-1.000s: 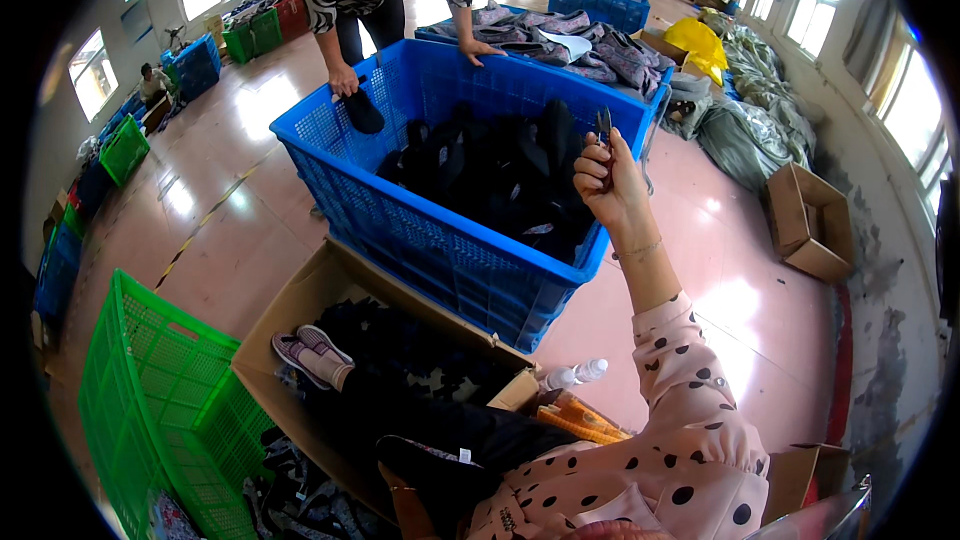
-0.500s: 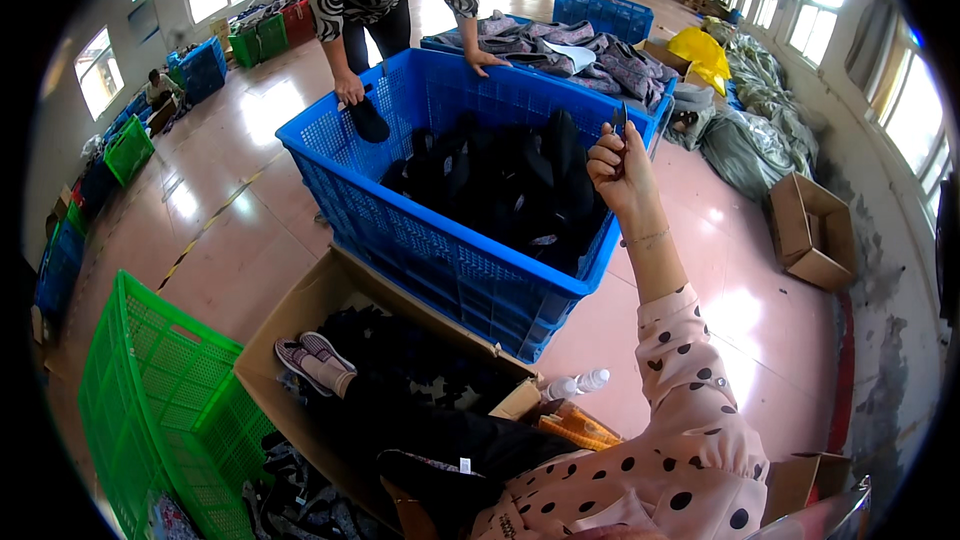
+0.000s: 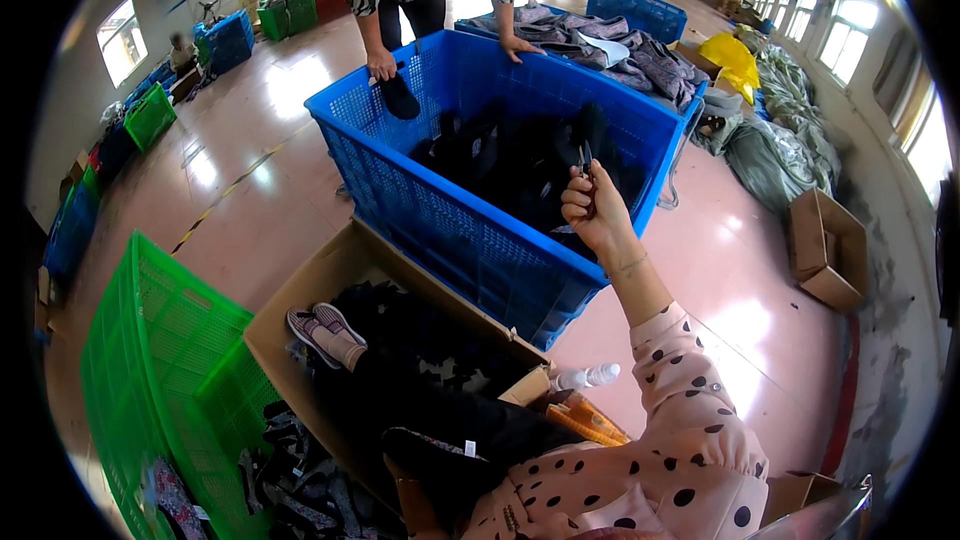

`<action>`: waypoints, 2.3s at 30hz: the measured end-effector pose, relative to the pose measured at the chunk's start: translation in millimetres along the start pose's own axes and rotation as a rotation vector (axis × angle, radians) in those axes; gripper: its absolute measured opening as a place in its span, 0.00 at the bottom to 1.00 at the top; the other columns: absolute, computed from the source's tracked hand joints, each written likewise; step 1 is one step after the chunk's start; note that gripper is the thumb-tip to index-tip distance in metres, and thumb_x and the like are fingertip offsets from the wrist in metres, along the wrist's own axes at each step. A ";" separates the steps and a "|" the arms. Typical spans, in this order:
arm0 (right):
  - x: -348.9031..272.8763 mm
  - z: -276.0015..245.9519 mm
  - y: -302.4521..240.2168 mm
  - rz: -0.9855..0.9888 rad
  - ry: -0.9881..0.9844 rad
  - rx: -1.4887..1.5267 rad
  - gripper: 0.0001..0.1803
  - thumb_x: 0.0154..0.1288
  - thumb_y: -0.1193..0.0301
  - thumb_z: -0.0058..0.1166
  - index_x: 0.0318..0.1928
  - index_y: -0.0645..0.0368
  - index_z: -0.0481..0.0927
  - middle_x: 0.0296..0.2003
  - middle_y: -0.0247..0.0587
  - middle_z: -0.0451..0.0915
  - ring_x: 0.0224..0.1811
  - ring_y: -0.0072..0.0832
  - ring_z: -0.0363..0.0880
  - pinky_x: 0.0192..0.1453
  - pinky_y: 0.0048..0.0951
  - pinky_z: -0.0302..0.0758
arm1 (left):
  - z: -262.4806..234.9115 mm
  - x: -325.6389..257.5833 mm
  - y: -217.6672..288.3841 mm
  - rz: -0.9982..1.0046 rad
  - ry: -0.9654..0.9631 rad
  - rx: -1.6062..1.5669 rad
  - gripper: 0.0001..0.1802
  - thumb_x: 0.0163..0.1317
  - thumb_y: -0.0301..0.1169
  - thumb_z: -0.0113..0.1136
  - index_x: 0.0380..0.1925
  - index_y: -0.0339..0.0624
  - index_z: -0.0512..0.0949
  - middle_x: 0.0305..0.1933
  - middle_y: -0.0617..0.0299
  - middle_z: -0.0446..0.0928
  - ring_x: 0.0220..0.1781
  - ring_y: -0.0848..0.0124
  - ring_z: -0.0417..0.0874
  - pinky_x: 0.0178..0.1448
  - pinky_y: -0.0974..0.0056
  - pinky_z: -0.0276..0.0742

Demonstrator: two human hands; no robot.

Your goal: The person sits on the floor and uses scissors to trim tags and loose threads from floral-patterned fabric items. They handle the items one at a time, cutting small pieces and placing the finished items into a green basket.

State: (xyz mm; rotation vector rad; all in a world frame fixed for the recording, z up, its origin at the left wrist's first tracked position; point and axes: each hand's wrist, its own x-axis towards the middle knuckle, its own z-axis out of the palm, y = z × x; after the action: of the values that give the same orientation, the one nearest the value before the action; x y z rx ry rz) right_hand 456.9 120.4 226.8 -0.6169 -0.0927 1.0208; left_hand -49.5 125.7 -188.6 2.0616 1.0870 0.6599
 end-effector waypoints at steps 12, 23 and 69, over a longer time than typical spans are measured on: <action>-0.5 -24.0 34.3 0.126 0.051 -0.027 0.19 0.76 0.53 0.40 0.36 0.55 0.72 0.18 0.22 0.64 0.18 0.15 0.56 0.20 0.19 0.52 | -0.9 -22.7 -0.9 0.116 -0.021 0.343 0.23 0.73 0.42 0.36 0.60 0.42 0.69 0.59 0.56 0.75 0.58 0.63 0.76 0.64 0.59 0.70; -5.6 -23.8 48.3 0.142 0.082 -0.060 0.19 0.76 0.53 0.40 0.35 0.54 0.71 0.18 0.22 0.63 0.19 0.15 0.56 0.21 0.19 0.52 | -20.6 -13.7 24.3 -0.032 -0.008 0.340 0.19 0.71 0.40 0.42 0.54 0.42 0.73 0.54 0.57 0.77 0.54 0.64 0.78 0.61 0.60 0.72; -175.4 -103.3 265.8 0.490 -0.938 -0.923 0.18 0.76 0.58 0.44 0.43 0.61 0.77 0.31 0.27 0.72 0.36 0.14 0.68 0.40 0.20 0.69 | -83.0 -13.0 272.8 -0.468 0.100 -0.847 0.13 0.69 0.37 0.51 0.30 0.39 0.74 0.30 0.70 0.72 0.34 0.81 0.69 0.38 0.74 0.67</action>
State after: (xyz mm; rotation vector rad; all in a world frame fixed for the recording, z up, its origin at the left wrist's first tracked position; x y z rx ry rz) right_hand 195.1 29.7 39.0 -0.9572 -1.3488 1.6844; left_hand 19.1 34.5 73.0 1.0233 1.0439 0.8004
